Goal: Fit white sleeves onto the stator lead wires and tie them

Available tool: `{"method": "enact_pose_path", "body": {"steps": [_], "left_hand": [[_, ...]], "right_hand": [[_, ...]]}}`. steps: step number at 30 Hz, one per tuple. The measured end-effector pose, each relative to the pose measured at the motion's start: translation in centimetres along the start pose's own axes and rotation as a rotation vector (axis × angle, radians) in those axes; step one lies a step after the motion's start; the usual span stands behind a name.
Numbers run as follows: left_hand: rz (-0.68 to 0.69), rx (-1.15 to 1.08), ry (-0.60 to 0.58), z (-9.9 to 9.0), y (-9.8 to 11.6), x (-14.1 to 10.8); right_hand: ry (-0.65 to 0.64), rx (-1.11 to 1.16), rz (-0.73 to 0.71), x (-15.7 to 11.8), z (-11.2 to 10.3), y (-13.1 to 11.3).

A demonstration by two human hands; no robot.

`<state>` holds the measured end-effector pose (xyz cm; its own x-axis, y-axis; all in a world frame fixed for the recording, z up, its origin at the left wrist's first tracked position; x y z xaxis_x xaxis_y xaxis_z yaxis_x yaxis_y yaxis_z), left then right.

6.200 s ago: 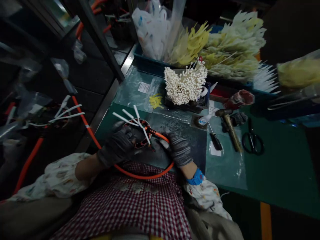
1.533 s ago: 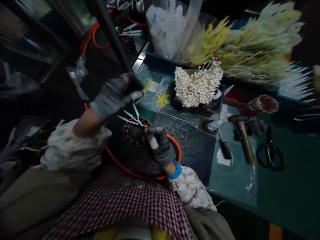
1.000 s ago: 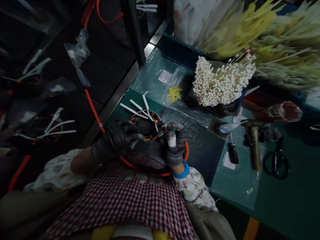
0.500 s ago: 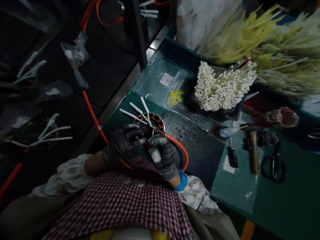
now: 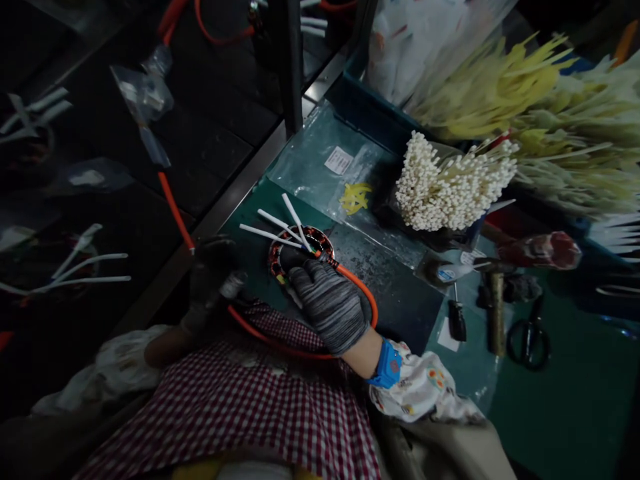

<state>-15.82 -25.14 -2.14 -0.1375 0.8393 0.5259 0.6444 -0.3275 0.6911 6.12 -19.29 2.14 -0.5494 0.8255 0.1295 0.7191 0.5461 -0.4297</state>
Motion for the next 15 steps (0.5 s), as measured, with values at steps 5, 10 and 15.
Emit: {"method": "enact_pose_path", "body": {"steps": [5, 10, 15], "left_hand": [[0.061, -0.080, -0.468, 4.1, 0.3, 2.0], [0.137, -0.341, -0.660, 8.0, 2.1, 4.3], [0.108, -0.395, -0.611, 8.6, 3.3, 2.9]], "right_hand": [[-0.018, 0.045, 0.002, 0.1, 0.9, 0.6], [0.065, 0.149, 0.096, -1.3, 1.7, 1.8], [0.078, 0.276, 0.205, -4.4, 2.3, 2.3]]}}
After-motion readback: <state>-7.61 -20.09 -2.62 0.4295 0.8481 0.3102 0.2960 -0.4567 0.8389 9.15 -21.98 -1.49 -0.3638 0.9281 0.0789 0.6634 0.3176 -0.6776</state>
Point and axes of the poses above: each hand's wrist, its own x-axis towards the middle knuckle, its own z-axis out of the palm, y = z × x, the point moved 8 cm from there along x, towards the middle knuckle, and after that the axes turned 11 degrees about z, right-handed, at the moved point
